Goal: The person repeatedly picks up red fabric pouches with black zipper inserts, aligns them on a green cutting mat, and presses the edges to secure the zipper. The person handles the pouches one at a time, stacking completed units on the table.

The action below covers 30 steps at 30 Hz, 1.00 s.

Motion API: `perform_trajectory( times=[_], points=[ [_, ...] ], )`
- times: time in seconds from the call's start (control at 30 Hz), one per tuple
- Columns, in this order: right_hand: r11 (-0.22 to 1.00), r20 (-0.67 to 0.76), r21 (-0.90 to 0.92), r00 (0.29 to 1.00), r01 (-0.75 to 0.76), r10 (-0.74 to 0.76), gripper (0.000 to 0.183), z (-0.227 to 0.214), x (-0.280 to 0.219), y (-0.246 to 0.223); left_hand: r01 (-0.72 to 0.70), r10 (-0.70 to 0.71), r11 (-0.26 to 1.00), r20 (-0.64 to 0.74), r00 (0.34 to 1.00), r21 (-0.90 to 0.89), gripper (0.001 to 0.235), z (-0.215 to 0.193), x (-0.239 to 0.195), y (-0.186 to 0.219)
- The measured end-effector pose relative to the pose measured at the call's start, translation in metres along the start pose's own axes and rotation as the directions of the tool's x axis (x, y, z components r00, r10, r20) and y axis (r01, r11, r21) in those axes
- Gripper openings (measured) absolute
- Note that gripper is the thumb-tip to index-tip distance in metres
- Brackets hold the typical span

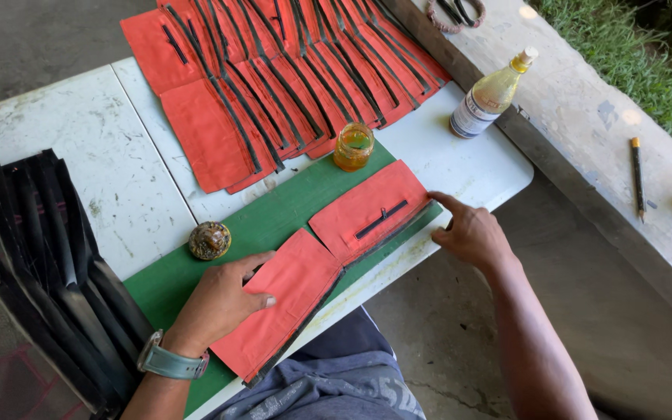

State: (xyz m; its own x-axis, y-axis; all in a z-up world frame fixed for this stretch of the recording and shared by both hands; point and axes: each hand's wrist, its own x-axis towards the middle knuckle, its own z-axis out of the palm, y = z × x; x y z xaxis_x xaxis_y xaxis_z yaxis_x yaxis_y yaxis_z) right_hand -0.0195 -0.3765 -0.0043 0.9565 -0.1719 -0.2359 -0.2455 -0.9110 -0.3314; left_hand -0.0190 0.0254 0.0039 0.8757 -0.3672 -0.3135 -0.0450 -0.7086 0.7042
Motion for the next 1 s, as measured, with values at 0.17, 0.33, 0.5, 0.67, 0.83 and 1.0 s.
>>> perform_trajectory(
  times=[0.17, 0.33, 0.5, 0.67, 0.83, 1.0],
  points=[
    [0.971, 0.121, -0.235, 0.992, 0.048, -0.02, 0.079, 0.03, -0.037, -0.025, -0.036, 0.036, 0.999, -0.015, 0.999, -0.004, 0.071, 0.001, 0.0, -0.002],
    [0.973, -0.026, -0.116, 0.979, 0.197, -0.201, 0.078, 0.04, -0.062, -0.049, -0.054, 0.054, 0.999, -0.011, 0.998, 0.001, 0.071, 0.0, -0.001, -0.001],
    [0.897, 0.107, -0.261, 0.934, 0.357, -0.341, 0.075, 0.055, -0.082, -0.088, -0.068, 0.067, 0.996, -0.026, 0.997, -0.05, 0.07, 0.001, -0.003, -0.002],
    [0.848, 0.125, -0.349, 0.917, 0.398, -0.379, 0.068, 0.07, -0.086, -0.094, -0.146, 0.143, 0.988, -0.051, 0.988, -0.051, 0.069, 0.002, -0.004, -0.007],
    [0.785, 0.164, -0.417, 0.887, 0.459, -0.431, 0.063, 0.074, -0.08, -0.091, -0.08, 0.077, 0.995, -0.041, 0.996, -0.058, 0.069, 0.001, -0.008, -0.004],
    [0.857, 0.081, -0.433, 0.959, 0.278, -0.27, 0.074, 0.056, -0.071, -0.074, -0.078, 0.076, 0.995, -0.039, 0.996, -0.069, 0.07, 0.0, -0.009, -0.005]
  ],
)
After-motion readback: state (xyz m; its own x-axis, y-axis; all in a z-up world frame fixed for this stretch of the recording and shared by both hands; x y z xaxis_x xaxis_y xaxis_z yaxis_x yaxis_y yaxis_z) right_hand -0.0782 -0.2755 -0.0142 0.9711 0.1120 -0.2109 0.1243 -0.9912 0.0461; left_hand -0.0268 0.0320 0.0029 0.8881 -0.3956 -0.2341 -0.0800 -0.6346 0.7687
